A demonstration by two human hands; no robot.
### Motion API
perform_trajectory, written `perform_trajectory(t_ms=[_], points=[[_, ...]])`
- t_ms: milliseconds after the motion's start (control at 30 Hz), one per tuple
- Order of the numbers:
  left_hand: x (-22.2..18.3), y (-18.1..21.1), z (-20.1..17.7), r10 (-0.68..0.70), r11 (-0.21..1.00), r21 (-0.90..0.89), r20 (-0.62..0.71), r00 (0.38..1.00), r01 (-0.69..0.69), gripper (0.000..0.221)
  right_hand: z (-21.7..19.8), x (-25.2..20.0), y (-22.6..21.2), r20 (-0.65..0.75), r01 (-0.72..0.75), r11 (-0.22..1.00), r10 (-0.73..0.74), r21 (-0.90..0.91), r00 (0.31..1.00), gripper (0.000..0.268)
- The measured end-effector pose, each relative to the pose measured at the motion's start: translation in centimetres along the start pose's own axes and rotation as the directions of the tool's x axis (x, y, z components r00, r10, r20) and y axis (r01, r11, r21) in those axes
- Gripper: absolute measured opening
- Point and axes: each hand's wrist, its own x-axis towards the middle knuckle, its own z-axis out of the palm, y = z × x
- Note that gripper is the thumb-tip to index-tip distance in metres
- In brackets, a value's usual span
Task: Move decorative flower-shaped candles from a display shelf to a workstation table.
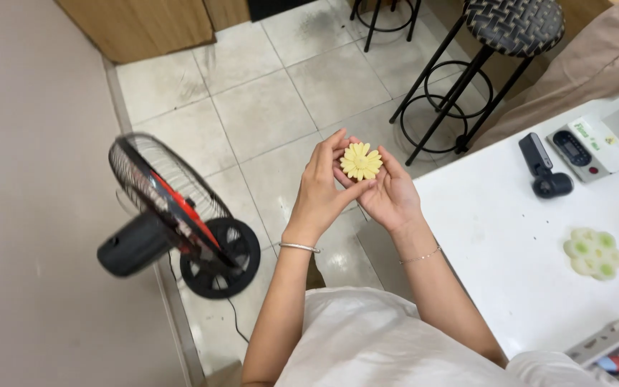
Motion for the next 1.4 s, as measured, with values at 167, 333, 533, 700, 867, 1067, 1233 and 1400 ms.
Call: perform_trajectory(t_ms=[167, 333, 533, 700, 867, 1067, 1233, 1400], points=[[11.4, -4.6, -2.6, 0.09, 0.995, -0.043, 0.063, 0.994, -0.087, 0.082, 3.1, 10.2, -2.9, 0.051, 0.077, 0.997, -0.077, 0.003, 0.996, 0.05], [19.6, -8.2, -3.0, 0.102, 0.995, -0.01, 0.104, 0.989, -0.101, 0.074, 3.5, 17.7, -5.8, -0.001, 0.158, 0.987, -0.158, 0.003, 0.987, 0.049], [28.1, -13.2, -1.3, 0.09, 0.996, -0.019, 0.07, 0.993, -0.089, 0.068, 2.6, 26.0, -10.4, 0.012, 0.196, 0.977, -0.197, 0.083, 0.98, 0.047], [37.4, -18.0, 1.0, 0.093, 0.996, -0.003, 0.029, 0.995, -0.093, 0.066, 2.7, 34.8, -16.5, 0.021, 0.202, 0.977, -0.203, 0.063, 0.979, 0.044], [49.3, -21.7, 4.2, 0.144, 0.987, 0.068, 0.019, 0.989, -0.145, 0.062, 3.8, 44.5, -24.6, 0.044, 0.206, 0.976, -0.209, 0.076, 0.977, 0.046], [60.6, -24.7, 8.7, 0.168, 0.981, 0.09, 0.053, 0.984, -0.172, 0.062, 3.5, 52.7, -33.7, 0.053, 0.248, 0.968, -0.25, 0.043, 0.967, 0.047], [68.2, -27.8, 12.1, 0.19, 0.977, 0.079, 0.122, 0.974, -0.2, 0.06, 2.9, 57.8, -39.1, 0.015, 0.318, 0.947, -0.319, 0.045, 0.948, 0.048], [76.8, -31.0, 14.7, 0.205, 0.964, 0.129, 0.204, 0.957, -0.234, 0.058, 1.6, 64.1, -44.5, -0.002, 0.371, 0.928, -0.371, -0.034, 0.929, 0.05]])
